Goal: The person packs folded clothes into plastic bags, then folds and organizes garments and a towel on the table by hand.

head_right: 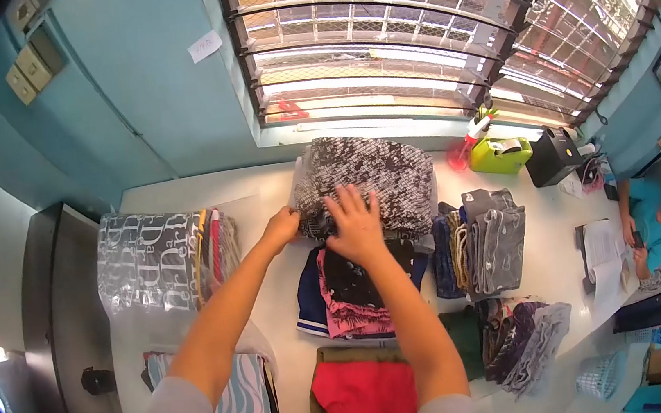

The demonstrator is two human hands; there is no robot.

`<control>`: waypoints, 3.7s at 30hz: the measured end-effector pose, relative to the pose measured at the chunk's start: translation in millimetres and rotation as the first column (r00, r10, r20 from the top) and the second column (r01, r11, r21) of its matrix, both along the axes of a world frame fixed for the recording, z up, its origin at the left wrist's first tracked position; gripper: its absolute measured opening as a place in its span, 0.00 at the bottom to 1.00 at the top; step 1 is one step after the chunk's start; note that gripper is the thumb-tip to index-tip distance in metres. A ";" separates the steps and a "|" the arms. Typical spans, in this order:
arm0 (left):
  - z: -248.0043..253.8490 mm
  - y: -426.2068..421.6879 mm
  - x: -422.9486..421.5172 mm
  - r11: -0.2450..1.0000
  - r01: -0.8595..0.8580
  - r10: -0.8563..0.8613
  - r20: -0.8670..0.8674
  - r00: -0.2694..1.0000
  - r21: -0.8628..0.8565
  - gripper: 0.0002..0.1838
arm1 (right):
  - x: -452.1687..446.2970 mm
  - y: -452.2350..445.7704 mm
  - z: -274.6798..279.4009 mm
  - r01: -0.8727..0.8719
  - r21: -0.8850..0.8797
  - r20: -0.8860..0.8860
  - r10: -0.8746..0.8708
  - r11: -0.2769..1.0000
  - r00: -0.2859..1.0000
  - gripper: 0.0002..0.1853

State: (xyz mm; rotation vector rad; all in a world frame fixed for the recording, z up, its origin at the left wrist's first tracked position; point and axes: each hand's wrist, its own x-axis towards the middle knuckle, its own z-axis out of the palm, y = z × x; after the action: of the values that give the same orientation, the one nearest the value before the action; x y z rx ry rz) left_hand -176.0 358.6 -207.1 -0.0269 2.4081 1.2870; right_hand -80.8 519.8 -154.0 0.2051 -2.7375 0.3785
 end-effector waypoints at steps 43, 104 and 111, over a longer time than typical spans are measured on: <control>15.3 53.6 -39.7 0.613 -0.290 -0.240 0.523 0.818 0.735 0.24 | 7.5 -10.4 -14.4 0.186 -0.155 -0.224 -0.218 0.970 0.950 0.29; 23.6 -444.6 352.1 0.622 -0.496 0.212 0.479 0.852 0.606 0.31 | 255.6 -293.1 0.9 0.549 -0.827 0.466 0.400 -0.119 0.789 0.30; 1.2 -447.1 349.0 0.742 -0.533 0.304 0.504 0.808 0.407 0.35 | 254.2 -273.5 -40.3 0.310 -0.681 0.343 -0.085 0.664 0.936 0.29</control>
State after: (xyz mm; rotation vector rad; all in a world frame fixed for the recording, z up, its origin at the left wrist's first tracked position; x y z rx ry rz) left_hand 173.0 -88.5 -206.0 -0.6677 1.6615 1.9032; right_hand 173.4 246.3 -194.3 -0.3994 -2.5731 1.4871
